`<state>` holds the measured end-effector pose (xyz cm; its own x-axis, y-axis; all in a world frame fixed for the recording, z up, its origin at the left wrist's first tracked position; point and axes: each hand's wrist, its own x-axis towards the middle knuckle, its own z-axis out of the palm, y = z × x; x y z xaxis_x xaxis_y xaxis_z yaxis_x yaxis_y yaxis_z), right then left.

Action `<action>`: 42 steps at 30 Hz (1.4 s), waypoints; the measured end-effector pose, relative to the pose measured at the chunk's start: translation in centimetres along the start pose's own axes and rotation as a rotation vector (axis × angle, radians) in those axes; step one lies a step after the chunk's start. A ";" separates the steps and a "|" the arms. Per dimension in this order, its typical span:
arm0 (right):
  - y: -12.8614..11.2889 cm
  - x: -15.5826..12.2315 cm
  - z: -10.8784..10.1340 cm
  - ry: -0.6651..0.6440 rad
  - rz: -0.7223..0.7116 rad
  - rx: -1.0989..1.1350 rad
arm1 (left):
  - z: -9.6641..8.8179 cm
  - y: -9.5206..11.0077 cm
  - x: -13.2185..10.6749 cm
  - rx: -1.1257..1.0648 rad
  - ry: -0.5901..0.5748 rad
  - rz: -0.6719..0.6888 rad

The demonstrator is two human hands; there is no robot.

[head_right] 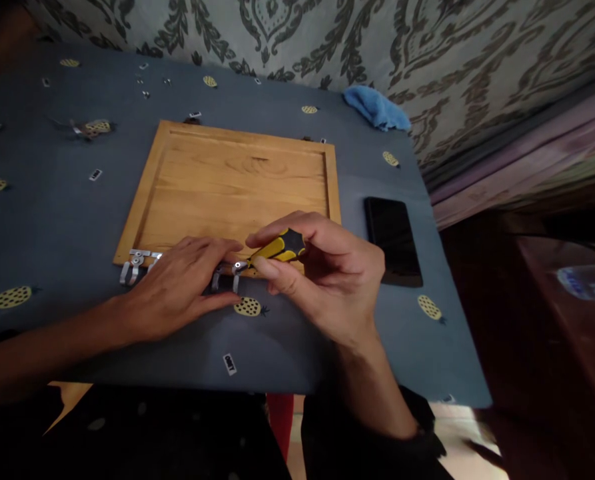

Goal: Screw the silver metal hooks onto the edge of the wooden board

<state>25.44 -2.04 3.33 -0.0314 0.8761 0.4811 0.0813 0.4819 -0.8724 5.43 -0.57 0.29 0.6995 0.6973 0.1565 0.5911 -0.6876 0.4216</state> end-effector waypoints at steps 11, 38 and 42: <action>-0.4 0.1 0.7 0.226 -0.011 0.008 | 0.0 0.0 -0.1 0.003 0.006 0.017; 0.7 -1.1 2.0 0.271 -0.073 -0.161 | 0.1 0.0 -0.2 0.010 0.039 0.034; 0.8 -1.1 1.9 0.254 -0.097 -0.154 | 0.2 0.0 -0.1 0.017 0.051 0.041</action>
<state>23.64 -2.56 1.97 0.2024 0.7857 0.5845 0.2410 0.5386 -0.8074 5.37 -0.67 0.11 0.7021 0.6777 0.2186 0.5694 -0.7187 0.3991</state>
